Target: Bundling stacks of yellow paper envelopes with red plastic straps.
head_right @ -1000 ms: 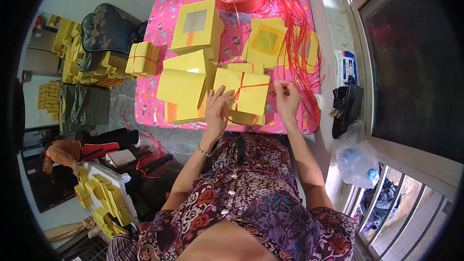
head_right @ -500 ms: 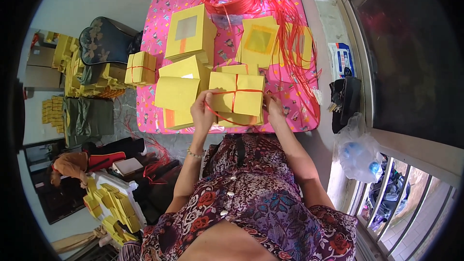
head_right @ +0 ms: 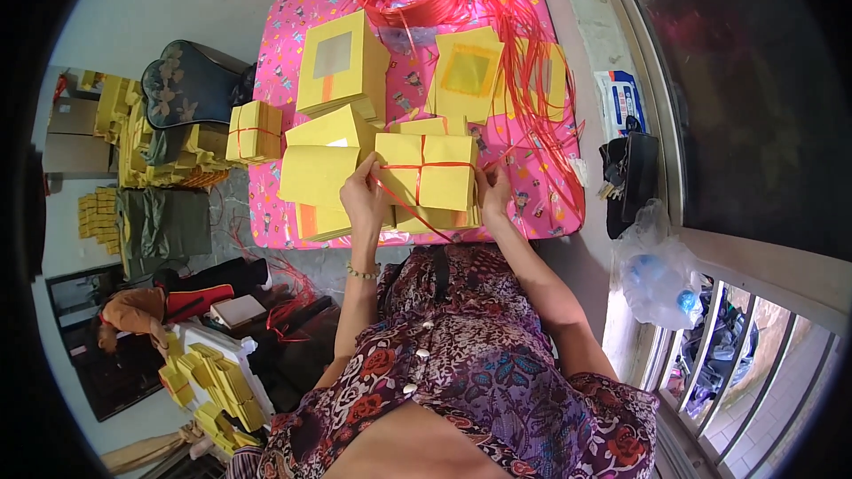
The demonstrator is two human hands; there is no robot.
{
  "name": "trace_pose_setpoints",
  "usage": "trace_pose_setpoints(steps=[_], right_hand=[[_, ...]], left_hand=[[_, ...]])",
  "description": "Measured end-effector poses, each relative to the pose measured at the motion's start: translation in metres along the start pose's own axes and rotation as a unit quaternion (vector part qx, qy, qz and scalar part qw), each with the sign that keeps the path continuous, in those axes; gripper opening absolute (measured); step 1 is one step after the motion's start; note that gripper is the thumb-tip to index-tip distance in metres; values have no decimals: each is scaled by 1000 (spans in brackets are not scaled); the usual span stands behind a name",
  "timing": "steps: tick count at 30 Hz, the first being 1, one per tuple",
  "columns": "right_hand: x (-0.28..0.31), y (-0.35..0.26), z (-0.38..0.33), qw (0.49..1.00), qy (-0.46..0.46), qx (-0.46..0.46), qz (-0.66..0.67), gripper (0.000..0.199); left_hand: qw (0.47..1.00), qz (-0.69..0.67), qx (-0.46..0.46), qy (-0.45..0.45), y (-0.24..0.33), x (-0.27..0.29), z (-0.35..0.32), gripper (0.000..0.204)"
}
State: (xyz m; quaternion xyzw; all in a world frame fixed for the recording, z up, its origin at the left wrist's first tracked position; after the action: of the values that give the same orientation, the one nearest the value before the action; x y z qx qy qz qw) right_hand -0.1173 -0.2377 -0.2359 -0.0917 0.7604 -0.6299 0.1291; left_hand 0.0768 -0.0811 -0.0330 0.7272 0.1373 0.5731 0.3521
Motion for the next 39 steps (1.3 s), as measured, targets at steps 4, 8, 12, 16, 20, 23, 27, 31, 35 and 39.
trace_pose_setpoints(steps=[4, 8, 12, 16, 20, 23, 27, 31, 35, 39], right_hand=[[-4, 0, -3, 996, 37, 12, 78, 21], [-2, -6, -9, 988, 52, -24, 143, 19], [16, -14, -4, 977, 80, -41, 193, 19], [32, 2, 7, 961, 20, -114, 252, 13], [31, 32, 13, 886, -17, -198, 418, 15], [14, 9, 6, 884, -30, -247, 397, 29], [7, -16, 2, 913, -29, -289, 285, 41], [5, -22, 2, 911, -8, -298, 286, 44], [10, -31, 10, 931, -15, -272, 244, 38], [20, -60, 57, 957, -52, -72, 276, 23]], left_hand=[[999, -34, 7, 29, -10, 0, 4, 24], [998, -38, 44, -11, -17, -1, 9, 25], [986, -157, 31, -39, -19, -8, 9, 24], [940, -309, 68, -130, -43, -47, 11, 27], [900, -381, 93, -192, -35, -72, 11, 29], [874, -420, 125, -208, -51, -84, 16, 28], [876, -403, 151, -216, -45, -101, 17, 27], [873, -405, 142, -231, -46, -101, 18, 27], [845, -454, 160, -234, -51, -95, 15, 28], [759, -537, 215, -299, -35, -87, 3, 38]])
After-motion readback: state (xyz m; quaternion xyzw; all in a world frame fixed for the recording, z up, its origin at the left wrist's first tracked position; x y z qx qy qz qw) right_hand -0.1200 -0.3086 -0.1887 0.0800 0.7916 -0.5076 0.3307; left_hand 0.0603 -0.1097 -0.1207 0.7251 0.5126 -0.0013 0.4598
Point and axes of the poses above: each hand's wrist, its own z-axis towards the middle knuckle, its own x-axis out of the back of the hand, y = z × x, the point moved 8 cm from there along z, towards the middle knuckle, and after that the axes turned 12 degrees about x, right-handed, at the moved point
